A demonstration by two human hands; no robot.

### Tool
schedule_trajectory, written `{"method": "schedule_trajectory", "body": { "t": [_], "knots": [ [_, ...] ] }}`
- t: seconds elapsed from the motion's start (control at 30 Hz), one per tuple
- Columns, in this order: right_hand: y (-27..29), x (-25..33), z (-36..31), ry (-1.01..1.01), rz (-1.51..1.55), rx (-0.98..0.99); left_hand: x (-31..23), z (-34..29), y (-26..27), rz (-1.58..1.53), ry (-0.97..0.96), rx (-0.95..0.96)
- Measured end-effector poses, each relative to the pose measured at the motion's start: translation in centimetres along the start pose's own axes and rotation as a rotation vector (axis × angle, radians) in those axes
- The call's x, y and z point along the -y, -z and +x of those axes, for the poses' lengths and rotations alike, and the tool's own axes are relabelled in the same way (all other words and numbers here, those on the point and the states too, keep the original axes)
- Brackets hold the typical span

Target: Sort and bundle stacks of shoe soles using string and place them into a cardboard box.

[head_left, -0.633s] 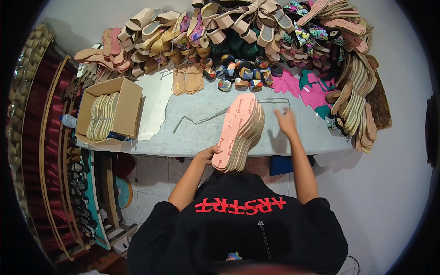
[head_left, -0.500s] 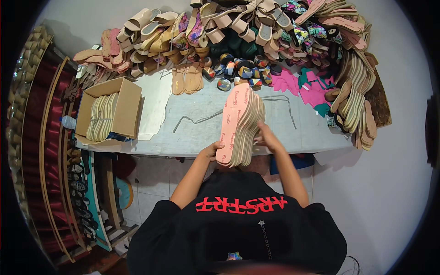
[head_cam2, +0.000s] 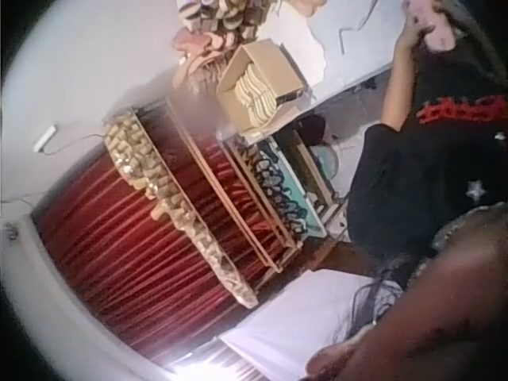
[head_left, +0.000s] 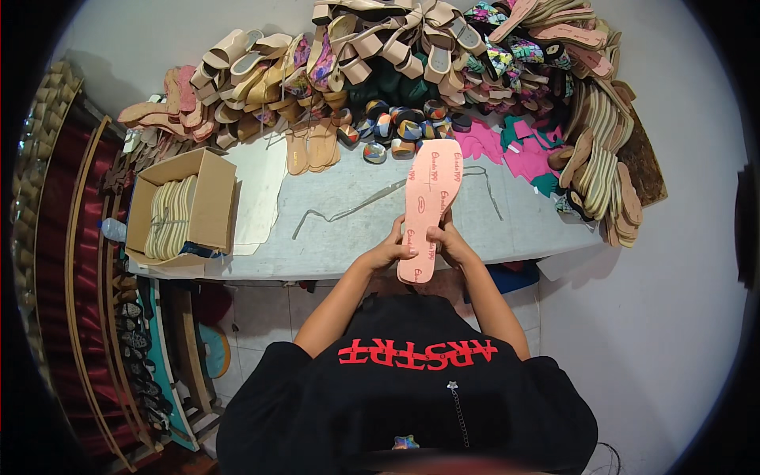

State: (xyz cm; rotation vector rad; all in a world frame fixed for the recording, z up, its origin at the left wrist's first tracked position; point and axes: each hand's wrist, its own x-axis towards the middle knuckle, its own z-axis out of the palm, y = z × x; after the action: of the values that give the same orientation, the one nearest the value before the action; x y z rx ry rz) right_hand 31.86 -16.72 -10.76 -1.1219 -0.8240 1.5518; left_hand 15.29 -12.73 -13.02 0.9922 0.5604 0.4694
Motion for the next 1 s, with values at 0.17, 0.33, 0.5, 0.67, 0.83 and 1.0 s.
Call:
{"method": "schedule_trajectory", "body": {
  "t": [0.17, 0.33, 0.5, 0.67, 0.83, 1.0],
  "knots": [
    [3.0, -2.7, 1.5, 0.070, 0.304, 0.077, -2.1, 1.1, -2.1, 0.007, 0.111, -0.013],
    [3.2, -1.9, 1.0, 0.036, 0.494, 0.125, 0.2, 3.4, -1.9, 0.309, 0.133, -0.200],
    [5.3, -3.2, 1.3, 0.067, 0.498, 0.131, -3.1, 3.9, -3.7, 0.215, 0.250, -0.269],
    [4.8, -3.6, 1.8, 0.050, 0.460, 0.188, 0.8, 6.6, -3.1, 0.209, 0.026, -0.586],
    [4.8, -2.5, 1.6, 0.070, 0.475, 0.157, 0.7, 7.1, -4.2, 0.398, -0.069, -0.637],
    [5.4, -2.6, 1.3, 0.061, 0.482, 0.119, -1.8, 6.7, -5.9, 0.447, 0.153, -0.683]
  ]
}}
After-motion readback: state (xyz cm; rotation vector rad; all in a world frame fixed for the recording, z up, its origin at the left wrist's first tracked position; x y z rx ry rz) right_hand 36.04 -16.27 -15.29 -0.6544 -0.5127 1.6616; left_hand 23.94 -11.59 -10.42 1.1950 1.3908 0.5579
